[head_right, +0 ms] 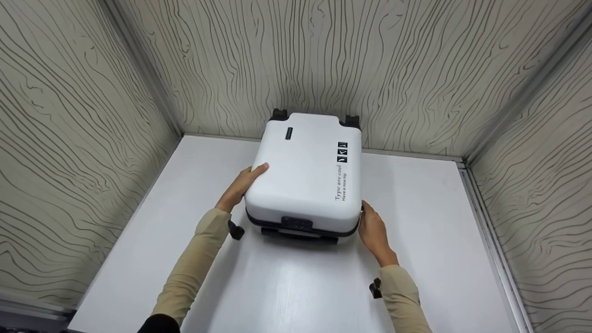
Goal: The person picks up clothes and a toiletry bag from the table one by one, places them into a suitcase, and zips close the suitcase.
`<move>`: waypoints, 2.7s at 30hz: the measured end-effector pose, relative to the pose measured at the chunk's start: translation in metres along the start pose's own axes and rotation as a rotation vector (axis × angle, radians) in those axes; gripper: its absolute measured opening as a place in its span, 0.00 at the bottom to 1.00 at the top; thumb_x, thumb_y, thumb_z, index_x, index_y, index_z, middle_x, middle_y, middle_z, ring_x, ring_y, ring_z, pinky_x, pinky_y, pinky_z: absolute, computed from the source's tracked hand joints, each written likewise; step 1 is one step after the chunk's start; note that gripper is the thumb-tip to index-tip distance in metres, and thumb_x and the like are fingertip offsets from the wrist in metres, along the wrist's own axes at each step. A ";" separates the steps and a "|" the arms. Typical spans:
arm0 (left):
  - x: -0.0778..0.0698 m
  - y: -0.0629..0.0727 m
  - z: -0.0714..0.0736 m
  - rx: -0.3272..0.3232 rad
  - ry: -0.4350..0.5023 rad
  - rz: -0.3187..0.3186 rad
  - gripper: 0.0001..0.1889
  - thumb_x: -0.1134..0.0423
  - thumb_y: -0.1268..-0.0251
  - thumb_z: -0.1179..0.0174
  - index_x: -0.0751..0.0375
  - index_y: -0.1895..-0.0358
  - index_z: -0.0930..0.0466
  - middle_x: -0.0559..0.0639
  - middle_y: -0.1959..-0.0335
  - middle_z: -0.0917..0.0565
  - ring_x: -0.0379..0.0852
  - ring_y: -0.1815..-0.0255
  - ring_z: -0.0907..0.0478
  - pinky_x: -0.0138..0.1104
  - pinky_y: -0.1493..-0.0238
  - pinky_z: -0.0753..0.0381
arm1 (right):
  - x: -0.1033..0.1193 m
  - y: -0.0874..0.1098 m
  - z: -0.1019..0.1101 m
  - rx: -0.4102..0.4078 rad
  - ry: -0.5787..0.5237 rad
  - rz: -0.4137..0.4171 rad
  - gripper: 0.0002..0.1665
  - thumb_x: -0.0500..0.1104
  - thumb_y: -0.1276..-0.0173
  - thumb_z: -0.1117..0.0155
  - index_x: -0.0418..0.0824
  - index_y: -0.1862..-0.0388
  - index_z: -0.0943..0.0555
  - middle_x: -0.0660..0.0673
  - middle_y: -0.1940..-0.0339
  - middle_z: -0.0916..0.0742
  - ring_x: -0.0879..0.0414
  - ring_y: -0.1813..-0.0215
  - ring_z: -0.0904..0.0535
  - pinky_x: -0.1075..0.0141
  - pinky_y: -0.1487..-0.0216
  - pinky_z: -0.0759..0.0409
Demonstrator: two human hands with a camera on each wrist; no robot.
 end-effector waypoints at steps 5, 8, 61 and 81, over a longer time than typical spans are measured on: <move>0.000 0.001 0.000 0.001 0.006 0.019 0.55 0.28 0.41 0.44 0.68 0.23 0.48 0.68 0.31 0.33 0.60 0.38 0.28 0.53 0.39 0.29 | 0.000 0.005 0.001 0.025 0.023 -0.008 0.19 0.30 0.22 0.56 0.23 0.37 0.31 0.29 0.51 0.19 0.40 0.53 0.21 0.49 0.54 0.23; 0.000 0.001 0.001 0.000 0.004 0.016 0.55 0.28 0.41 0.45 0.68 0.23 0.48 0.67 0.32 0.32 0.59 0.38 0.27 0.52 0.39 0.28 | 0.000 0.007 0.002 0.026 0.043 -0.008 0.17 0.30 0.24 0.53 0.24 0.40 0.29 0.34 0.58 0.21 0.44 0.59 0.23 0.53 0.60 0.24; -0.013 -0.001 -0.006 -0.062 -0.026 -0.036 0.41 0.38 0.28 0.53 0.61 0.22 0.49 0.63 0.25 0.40 0.59 0.27 0.40 0.55 0.31 0.41 | 0.012 0.036 0.021 -0.142 0.129 0.189 0.10 0.22 0.46 0.30 0.31 0.66 0.12 0.50 0.77 0.16 0.55 0.74 0.20 0.65 0.74 0.21; -0.013 -0.001 -0.008 -0.126 -0.026 -0.073 0.40 0.40 0.27 0.53 0.64 0.23 0.45 0.64 0.27 0.36 0.59 0.28 0.38 0.52 0.30 0.39 | 0.017 0.033 0.023 -0.093 0.161 0.115 0.09 0.25 0.42 0.32 0.30 0.62 0.12 0.49 0.78 0.17 0.60 0.78 0.30 0.67 0.77 0.32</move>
Point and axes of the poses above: each hand's wrist, its own y-axis away from the middle knuckle, its own z-axis out of the back of the hand, x = y × z, the point moved 4 cm from there along -y, towards the middle knuckle
